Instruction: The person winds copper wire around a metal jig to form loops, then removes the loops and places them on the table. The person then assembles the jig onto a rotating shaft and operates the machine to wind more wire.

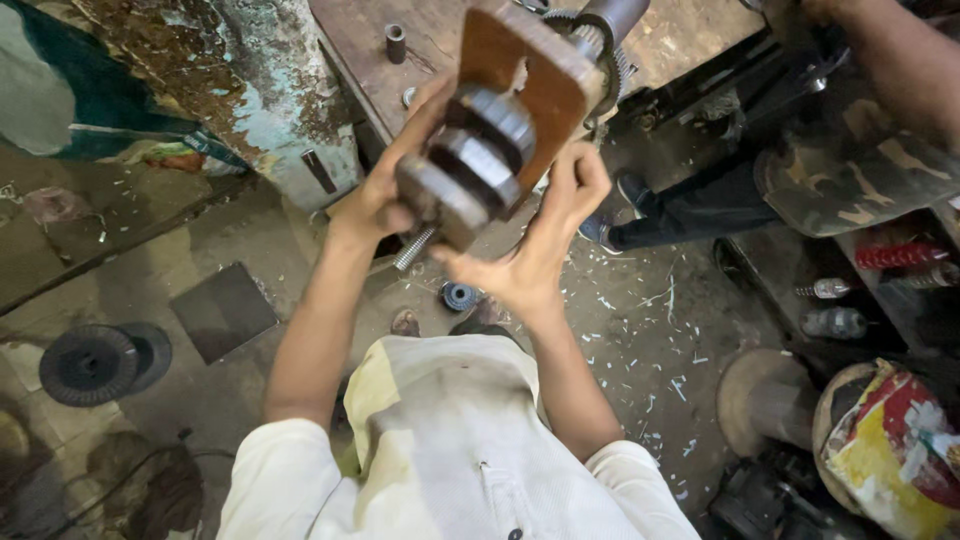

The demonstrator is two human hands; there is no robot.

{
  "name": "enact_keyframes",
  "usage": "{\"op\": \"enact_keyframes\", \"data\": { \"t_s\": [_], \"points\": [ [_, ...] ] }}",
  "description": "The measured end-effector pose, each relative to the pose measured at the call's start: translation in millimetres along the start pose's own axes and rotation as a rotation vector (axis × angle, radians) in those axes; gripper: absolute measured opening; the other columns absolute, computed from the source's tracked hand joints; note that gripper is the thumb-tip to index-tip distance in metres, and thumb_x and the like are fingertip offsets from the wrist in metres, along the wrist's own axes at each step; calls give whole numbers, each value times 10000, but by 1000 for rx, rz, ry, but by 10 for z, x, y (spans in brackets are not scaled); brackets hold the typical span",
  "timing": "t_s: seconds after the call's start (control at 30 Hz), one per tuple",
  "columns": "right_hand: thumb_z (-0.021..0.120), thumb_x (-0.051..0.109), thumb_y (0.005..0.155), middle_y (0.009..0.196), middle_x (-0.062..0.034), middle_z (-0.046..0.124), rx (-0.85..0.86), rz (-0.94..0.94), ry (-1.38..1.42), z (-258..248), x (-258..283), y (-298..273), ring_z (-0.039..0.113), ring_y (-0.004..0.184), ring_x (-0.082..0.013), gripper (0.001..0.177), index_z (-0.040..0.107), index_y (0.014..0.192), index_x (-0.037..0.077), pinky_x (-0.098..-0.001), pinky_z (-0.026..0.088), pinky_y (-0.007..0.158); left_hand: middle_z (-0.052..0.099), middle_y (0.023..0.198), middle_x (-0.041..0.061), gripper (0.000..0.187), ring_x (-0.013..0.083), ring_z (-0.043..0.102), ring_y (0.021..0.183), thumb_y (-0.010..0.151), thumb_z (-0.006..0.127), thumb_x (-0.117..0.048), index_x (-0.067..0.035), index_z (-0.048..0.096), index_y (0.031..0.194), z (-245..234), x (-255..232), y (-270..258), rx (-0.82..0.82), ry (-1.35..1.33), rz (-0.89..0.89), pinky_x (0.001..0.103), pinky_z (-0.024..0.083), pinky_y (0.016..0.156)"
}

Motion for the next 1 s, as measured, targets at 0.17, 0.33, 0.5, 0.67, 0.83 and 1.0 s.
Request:
{"op": "enact_keyframes", "data": {
  "t_s": [0.17, 0.33, 0.5, 0.67, 0.83, 1.0],
  "points": [
    [855, 710, 607, 1582, -189, 227, -13, -13, 51, 76, -215, 161, 251, 1542, -362, 1365, 195, 1629, 92, -484, 300, 1253, 257, 1679, 134, 1300, 245, 280, 1575, 784, 788, -732, -42, 144, 1678, 106, 225, 173, -1, -280, -89, 393, 232, 1343],
    [874, 703, 713, 1667, -151, 180, 60, 71, 380, 163, -309, 87, 263, 1549, -299, 1393, 79, 1661, 64, -444, 299, 1286, 328, 1684, 89, 1310, 189, 384, 1547, 794, 781, -715, -80, 73, 1696, 111, 421, -126, 8, -420, -138, 342, 341, 1300],
    [877, 684, 720, 1666, -143, 205, 44, 162, 521, 268, -353, -10, 291, 1531, -277, 1392, 72, 1655, 40, -432, 285, 1287, 523, 1487, 151, 1026, 247, 569, 1351, 873, 784, -390, 27, 216, 1618, 96, 800, -537, -183, -647, -397, 397, 482, 1166],
    [903, 664, 727, 1623, -161, 226, 60, 163, 533, 256, -347, -15, 304, 1506, -285, 1388, 55, 1628, 34, -440, 295, 1263, 584, 1378, 48, 1059, 117, 609, 1245, 880, 713, -634, -23, 270, 1623, 29, 369, -306, 41, -225, -165, 274, 506, 1075],
    [909, 630, 649, 1629, -171, 283, 95, 106, 350, 116, -276, 78, 322, 1513, -300, 1363, 161, 1630, 52, -438, 290, 1266, 165, 1720, 127, 1242, 220, 287, 1561, 906, 701, -715, -27, 29, 1691, 92, 28, -68, -79, -171, -202, 354, 260, 1310],
    [937, 614, 600, 1643, -172, 283, 104, 60, 358, 42, -179, 189, 333, 1509, -307, 1391, 182, 1636, 74, -432, 288, 1267, 93, 1731, 119, 1232, 255, 264, 1595, 868, 750, -729, -81, 101, 1690, 114, 43, 85, -62, -30, -26, 427, 238, 1305]
  ]
}}
Point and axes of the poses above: each hand's wrist, its own y-axis towards the middle knuckle, its own z-axis out of the palm, x = y × z, the point moved 7 cm from there along y, towards the middle knuckle
